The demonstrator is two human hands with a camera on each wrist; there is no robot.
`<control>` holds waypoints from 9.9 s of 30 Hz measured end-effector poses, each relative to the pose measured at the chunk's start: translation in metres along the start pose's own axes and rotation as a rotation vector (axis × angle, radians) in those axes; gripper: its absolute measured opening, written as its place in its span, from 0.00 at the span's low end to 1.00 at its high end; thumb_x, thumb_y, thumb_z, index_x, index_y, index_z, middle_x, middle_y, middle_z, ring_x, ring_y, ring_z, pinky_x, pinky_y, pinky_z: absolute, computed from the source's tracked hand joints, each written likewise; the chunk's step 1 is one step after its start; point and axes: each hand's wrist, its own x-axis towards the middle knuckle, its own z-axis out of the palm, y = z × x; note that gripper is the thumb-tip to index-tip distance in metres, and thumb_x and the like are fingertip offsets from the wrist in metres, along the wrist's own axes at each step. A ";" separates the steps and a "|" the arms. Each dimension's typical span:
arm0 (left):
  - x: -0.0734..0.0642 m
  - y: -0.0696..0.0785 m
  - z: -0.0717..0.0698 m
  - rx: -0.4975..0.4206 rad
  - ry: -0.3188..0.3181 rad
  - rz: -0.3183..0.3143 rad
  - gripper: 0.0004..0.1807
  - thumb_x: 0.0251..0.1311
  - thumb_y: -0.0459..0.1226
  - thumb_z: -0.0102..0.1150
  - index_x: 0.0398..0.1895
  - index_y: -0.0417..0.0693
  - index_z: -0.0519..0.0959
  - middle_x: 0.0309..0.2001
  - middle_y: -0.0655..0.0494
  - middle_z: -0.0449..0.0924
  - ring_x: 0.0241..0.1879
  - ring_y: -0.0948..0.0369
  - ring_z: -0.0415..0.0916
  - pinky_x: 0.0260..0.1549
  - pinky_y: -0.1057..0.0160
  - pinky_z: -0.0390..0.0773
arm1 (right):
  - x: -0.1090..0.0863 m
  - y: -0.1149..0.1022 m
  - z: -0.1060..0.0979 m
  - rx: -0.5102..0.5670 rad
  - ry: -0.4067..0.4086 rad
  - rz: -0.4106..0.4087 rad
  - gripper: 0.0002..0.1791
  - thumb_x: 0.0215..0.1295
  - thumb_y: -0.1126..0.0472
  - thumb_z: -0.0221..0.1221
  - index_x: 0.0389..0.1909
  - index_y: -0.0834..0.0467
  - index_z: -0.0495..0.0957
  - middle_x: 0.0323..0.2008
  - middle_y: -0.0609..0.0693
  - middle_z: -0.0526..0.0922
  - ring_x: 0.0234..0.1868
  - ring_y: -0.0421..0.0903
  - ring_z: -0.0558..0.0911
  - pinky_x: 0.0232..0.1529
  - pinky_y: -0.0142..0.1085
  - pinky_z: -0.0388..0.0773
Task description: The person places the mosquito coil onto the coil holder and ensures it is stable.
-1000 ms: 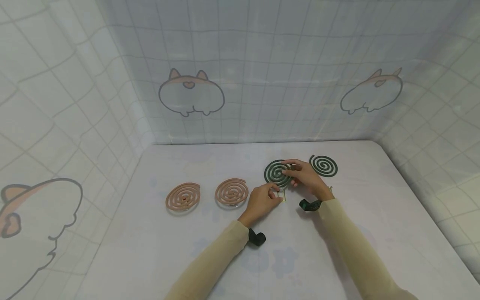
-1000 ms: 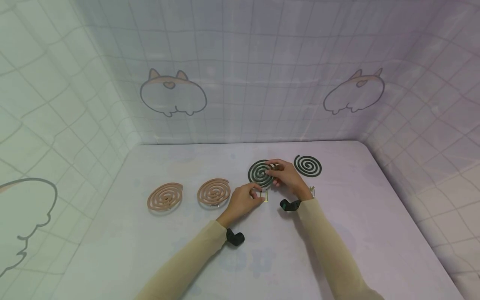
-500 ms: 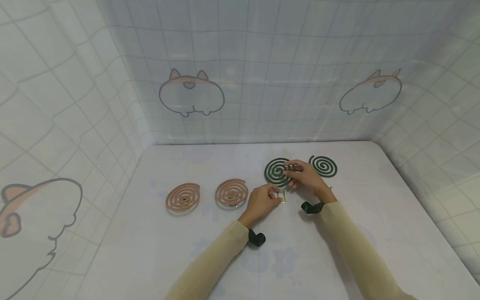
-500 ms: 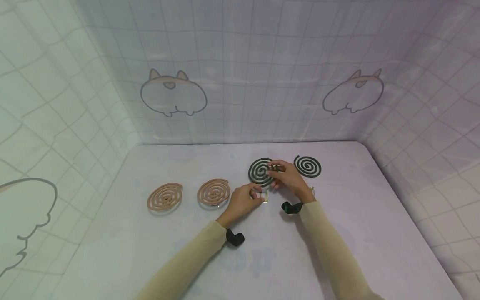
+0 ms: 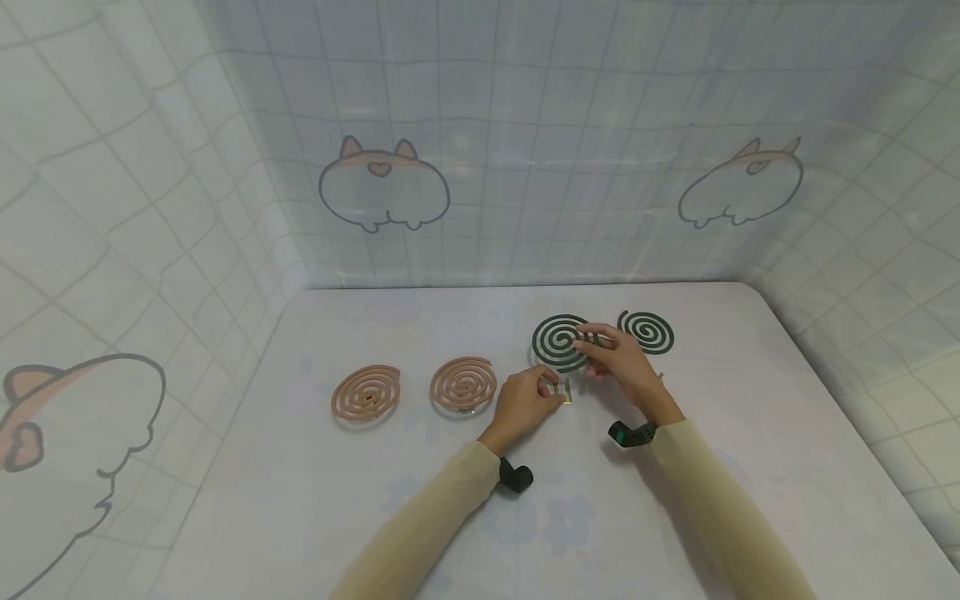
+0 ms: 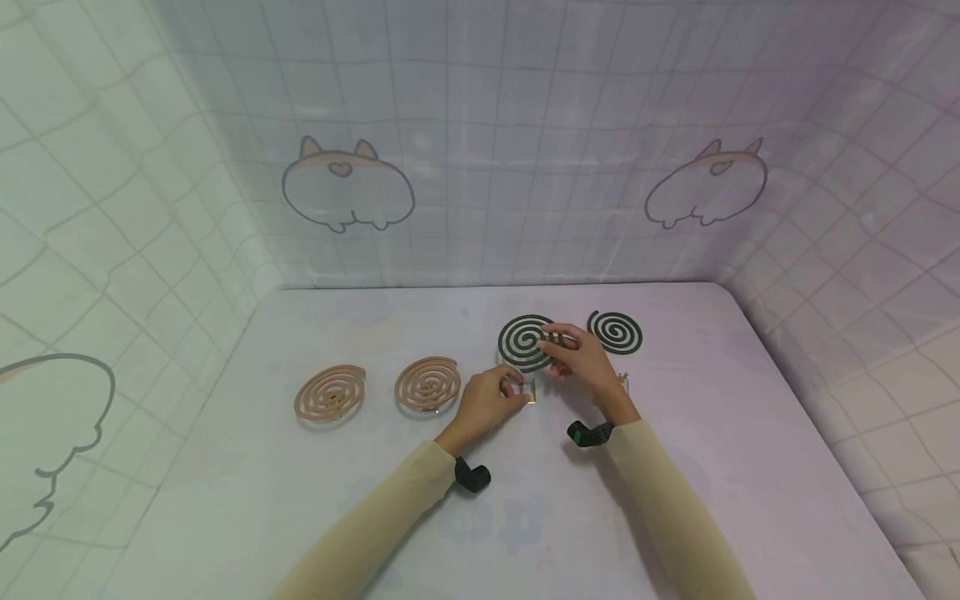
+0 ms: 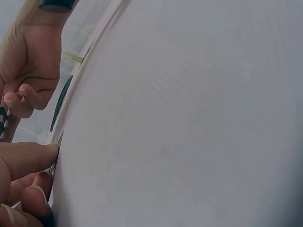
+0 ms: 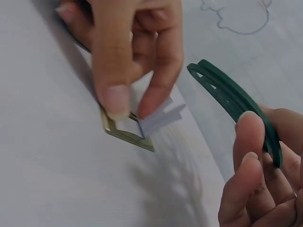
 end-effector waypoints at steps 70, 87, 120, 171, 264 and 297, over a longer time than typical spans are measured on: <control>-0.001 -0.007 0.002 -0.103 0.032 -0.085 0.30 0.54 0.38 0.77 0.59 0.43 0.74 0.35 0.55 0.85 0.32 0.62 0.82 0.34 0.62 0.79 | -0.058 0.028 0.016 -0.065 0.115 0.026 0.28 0.64 0.46 0.71 0.59 0.55 0.77 0.24 0.47 0.80 0.17 0.41 0.73 0.21 0.33 0.73; 0.004 -0.003 -0.004 -0.203 -0.046 -0.209 0.10 0.52 0.28 0.73 0.35 0.45 0.82 0.18 0.58 0.77 0.11 0.65 0.70 0.11 0.68 0.70 | -0.063 0.023 0.023 0.009 0.098 0.141 0.25 0.67 0.54 0.70 0.59 0.61 0.76 0.24 0.48 0.82 0.15 0.39 0.73 0.19 0.32 0.72; 0.011 0.004 -0.002 -0.188 -0.084 -0.229 0.11 0.48 0.35 0.80 0.23 0.52 0.83 0.09 0.61 0.74 0.05 0.66 0.69 0.10 0.67 0.72 | -0.052 0.020 0.030 -0.093 0.129 0.078 0.19 0.71 0.53 0.67 0.56 0.58 0.81 0.51 0.59 0.80 0.14 0.42 0.78 0.17 0.38 0.81; 0.011 0.001 -0.004 -0.188 -0.085 -0.194 0.18 0.50 0.36 0.80 0.44 0.48 0.84 0.21 0.62 0.80 0.06 0.67 0.70 0.16 0.66 0.76 | -0.039 0.026 0.034 -0.211 0.163 -0.043 0.19 0.65 0.47 0.70 0.50 0.54 0.84 0.61 0.52 0.77 0.14 0.49 0.79 0.18 0.47 0.83; 0.010 0.004 -0.004 -0.202 -0.083 -0.231 0.15 0.50 0.35 0.80 0.40 0.48 0.86 0.21 0.63 0.81 0.05 0.66 0.70 0.09 0.66 0.73 | -0.027 0.028 0.021 -0.269 0.070 -0.087 0.18 0.64 0.46 0.71 0.47 0.54 0.87 0.55 0.53 0.82 0.41 0.47 0.78 0.24 0.35 0.77; 0.011 0.004 -0.003 -0.179 -0.101 -0.250 0.16 0.50 0.35 0.80 0.42 0.47 0.85 0.20 0.63 0.80 0.05 0.66 0.70 0.08 0.68 0.71 | -0.032 0.018 0.027 -0.297 0.049 0.003 0.16 0.67 0.48 0.69 0.48 0.55 0.88 0.52 0.55 0.83 0.25 0.44 0.72 0.20 0.38 0.78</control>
